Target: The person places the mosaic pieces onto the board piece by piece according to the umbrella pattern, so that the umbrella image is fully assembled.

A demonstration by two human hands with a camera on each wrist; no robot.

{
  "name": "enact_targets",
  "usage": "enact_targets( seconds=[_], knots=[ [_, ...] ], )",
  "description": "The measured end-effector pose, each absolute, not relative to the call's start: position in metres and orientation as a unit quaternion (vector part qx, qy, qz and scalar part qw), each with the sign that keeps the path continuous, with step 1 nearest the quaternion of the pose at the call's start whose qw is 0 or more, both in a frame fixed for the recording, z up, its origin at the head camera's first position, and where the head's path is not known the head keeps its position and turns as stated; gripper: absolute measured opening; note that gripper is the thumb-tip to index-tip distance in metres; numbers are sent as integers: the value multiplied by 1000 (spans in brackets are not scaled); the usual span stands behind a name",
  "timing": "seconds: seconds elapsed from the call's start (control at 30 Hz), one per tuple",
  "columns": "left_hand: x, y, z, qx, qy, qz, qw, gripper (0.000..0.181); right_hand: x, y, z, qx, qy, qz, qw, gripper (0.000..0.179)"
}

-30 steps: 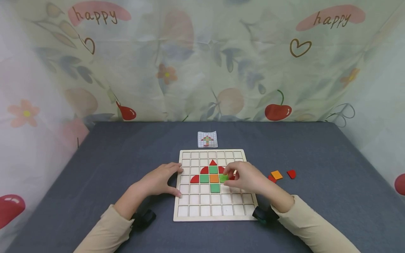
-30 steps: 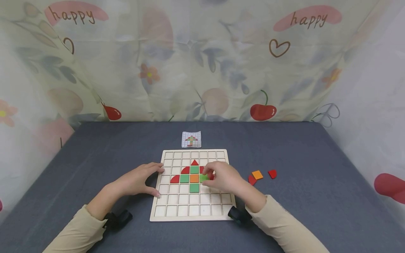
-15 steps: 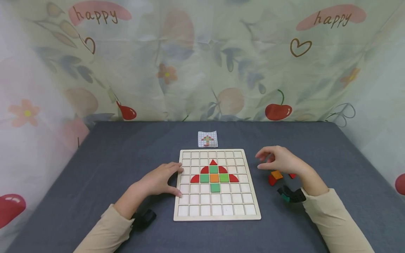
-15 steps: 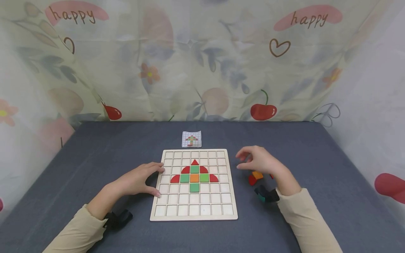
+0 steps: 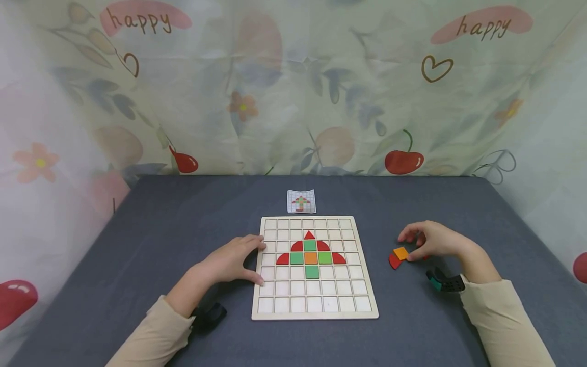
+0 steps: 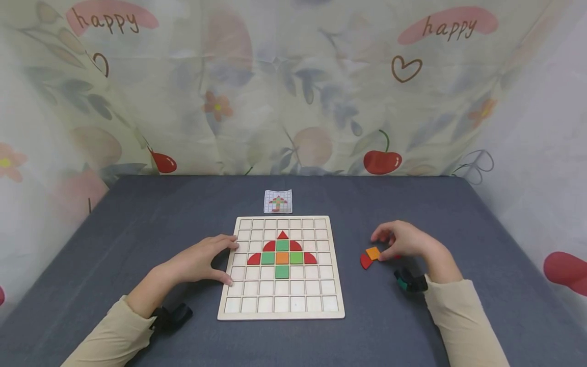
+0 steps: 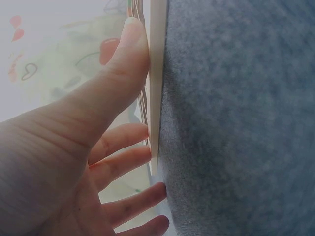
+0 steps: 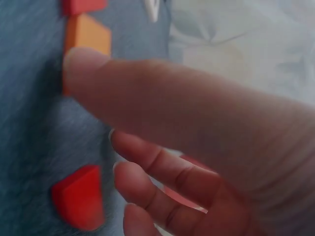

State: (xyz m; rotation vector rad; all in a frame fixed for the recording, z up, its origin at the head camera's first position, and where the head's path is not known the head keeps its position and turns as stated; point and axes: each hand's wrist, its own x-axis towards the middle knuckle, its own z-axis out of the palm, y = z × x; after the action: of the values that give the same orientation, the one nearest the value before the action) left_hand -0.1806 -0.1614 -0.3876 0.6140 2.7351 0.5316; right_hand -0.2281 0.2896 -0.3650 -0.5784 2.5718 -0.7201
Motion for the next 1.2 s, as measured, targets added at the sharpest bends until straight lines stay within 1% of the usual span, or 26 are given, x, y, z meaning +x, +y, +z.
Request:
enact_targets(
  seconds=[0.37,0.77,1.03,1.2],
  knots=[
    [-181,-161,-388,209,950,182,145,84,-229,297,-374,-239,918,-255,187,28],
    [-180,-161,-389,213,949,184,141,82,-227,292,-374,-238,923,-252,166,27],
    [-180,-162,-389,214,949,184,139,82,-222,279,-365,-212,922,-285,153,28],
    [-180,-162,-389,215,949,185,138,82,-218,269,-362,-223,920,-291,136,26]
  ],
)
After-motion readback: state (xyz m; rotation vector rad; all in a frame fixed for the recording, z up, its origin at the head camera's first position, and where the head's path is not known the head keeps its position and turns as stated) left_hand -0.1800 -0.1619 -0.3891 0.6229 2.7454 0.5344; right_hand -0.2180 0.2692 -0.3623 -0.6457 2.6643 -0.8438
